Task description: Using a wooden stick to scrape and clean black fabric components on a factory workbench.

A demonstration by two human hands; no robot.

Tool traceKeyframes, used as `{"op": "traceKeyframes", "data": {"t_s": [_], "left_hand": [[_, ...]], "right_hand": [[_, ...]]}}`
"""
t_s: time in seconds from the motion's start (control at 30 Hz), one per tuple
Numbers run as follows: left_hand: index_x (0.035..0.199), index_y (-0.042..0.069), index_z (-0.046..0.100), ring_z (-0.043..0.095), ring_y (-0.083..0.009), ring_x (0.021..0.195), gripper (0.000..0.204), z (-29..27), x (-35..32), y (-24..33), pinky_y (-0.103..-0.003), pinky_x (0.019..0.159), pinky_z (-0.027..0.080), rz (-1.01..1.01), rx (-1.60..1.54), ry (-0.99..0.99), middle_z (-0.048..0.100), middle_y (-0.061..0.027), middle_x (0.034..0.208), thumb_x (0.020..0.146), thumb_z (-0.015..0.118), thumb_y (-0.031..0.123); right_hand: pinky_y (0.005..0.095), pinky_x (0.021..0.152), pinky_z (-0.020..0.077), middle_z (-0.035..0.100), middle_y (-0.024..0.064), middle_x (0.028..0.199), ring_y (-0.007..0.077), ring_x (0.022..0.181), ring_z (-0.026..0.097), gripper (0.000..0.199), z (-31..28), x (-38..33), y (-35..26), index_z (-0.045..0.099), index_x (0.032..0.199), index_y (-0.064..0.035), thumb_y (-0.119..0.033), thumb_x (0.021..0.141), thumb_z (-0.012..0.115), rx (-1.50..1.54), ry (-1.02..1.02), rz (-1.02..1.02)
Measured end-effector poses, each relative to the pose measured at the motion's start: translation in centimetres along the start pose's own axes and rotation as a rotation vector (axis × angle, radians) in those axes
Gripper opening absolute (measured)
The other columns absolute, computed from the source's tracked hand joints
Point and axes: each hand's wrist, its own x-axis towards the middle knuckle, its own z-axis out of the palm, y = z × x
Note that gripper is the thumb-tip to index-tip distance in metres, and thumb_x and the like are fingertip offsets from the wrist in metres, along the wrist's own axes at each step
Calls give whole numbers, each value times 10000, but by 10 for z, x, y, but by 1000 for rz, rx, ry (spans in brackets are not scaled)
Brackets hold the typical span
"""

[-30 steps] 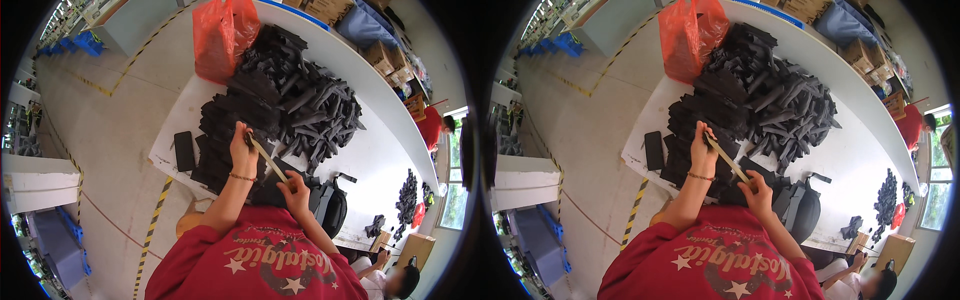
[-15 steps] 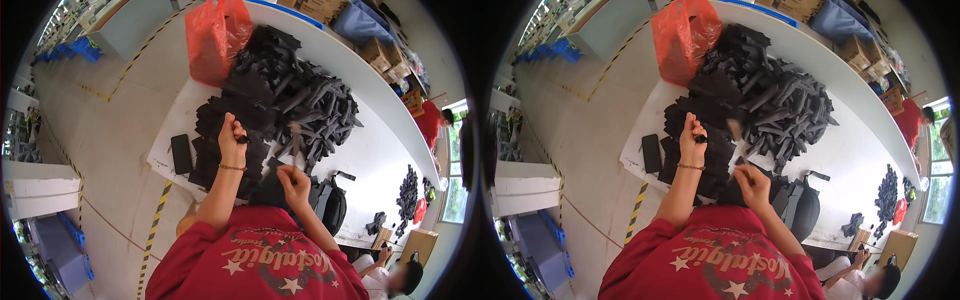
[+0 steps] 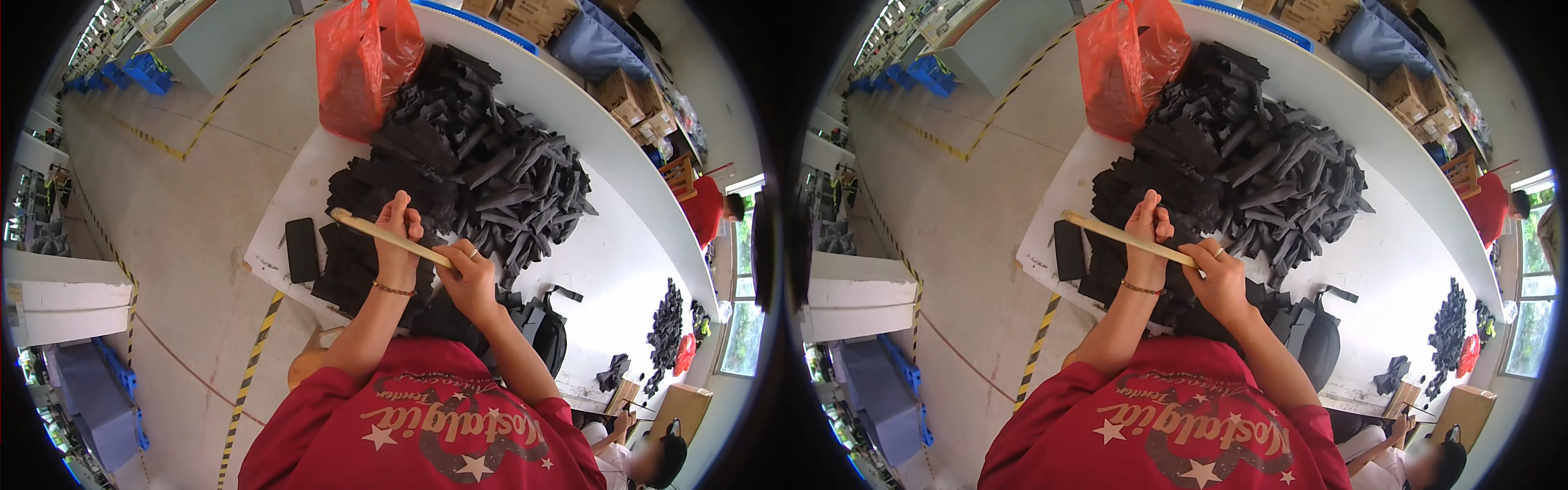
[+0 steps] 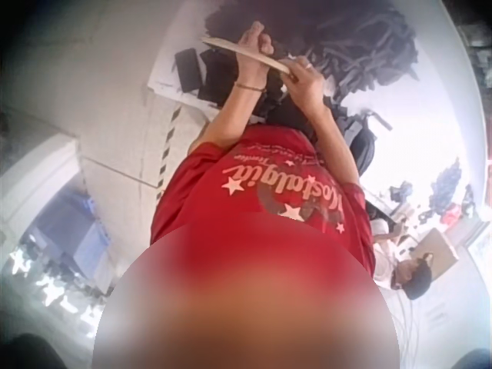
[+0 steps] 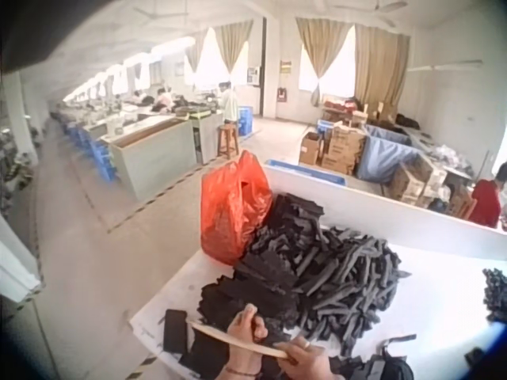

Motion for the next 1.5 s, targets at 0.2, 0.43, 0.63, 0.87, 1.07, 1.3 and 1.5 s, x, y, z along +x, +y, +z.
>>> {"op": "traceKeyframes", "data": {"t_s": [0.2,0.43,0.63,0.87,1.07,1.3,1.5], "left_hand": [[816,90,554,418,-46,419,206,-3,5,-5,-176,370,310,-50,-18,55,552,-10,608,888,674,241],[830,74,551,407,-52,412,211,-6,7,-7,-183,373,293,-17,49,69,544,-16,603,892,670,237],[902,52,605,528,-80,512,190,-14,6,-9,-193,454,394,-59,125,115,613,-36,694,897,660,234],[1219,-6,564,594,-149,1008,370,-1,-3,25,-251,809,487,-58,921,-948,655,-86,1072,923,615,212],[1123,22,605,628,-231,663,313,12,-30,13,-301,624,469,199,1360,-855,628,-159,749,972,507,277],[861,24,500,598,-365,651,234,-2,-53,4,-402,551,443,446,1338,-829,582,-165,659,953,526,237],[831,19,464,594,-332,593,203,-49,-87,-15,-383,531,440,151,1192,-845,560,-146,642,969,468,167]], "right_hand": [[310,517,472,572,63,784,225,596,597,288,-1,-1,-1,664,958,-65,53,697,686,-176,8,-129],[309,522,475,569,60,783,230,593,596,296,-3,2,2,660,973,-65,51,701,681,-239,-42,-148],[270,525,428,543,63,752,162,585,552,192,-1,1,7,650,934,-12,38,749,651,-59,-42,16],[254,577,372,531,46,739,120,648,480,134,-15,7,19,642,882,15,61,758,620,132,-149,250],[264,594,413,564,82,741,180,655,538,128,-22,11,8,655,892,19,54,769,641,187,11,239],[225,572,373,504,-13,737,73,648,473,25,-67,23,11,630,881,7,-12,872,616,239,406,413],[177,398,214,413,-94,608,-5,476,334,104,-108,41,16,611,969,-78,-155,954,542,416,796,539]]}}
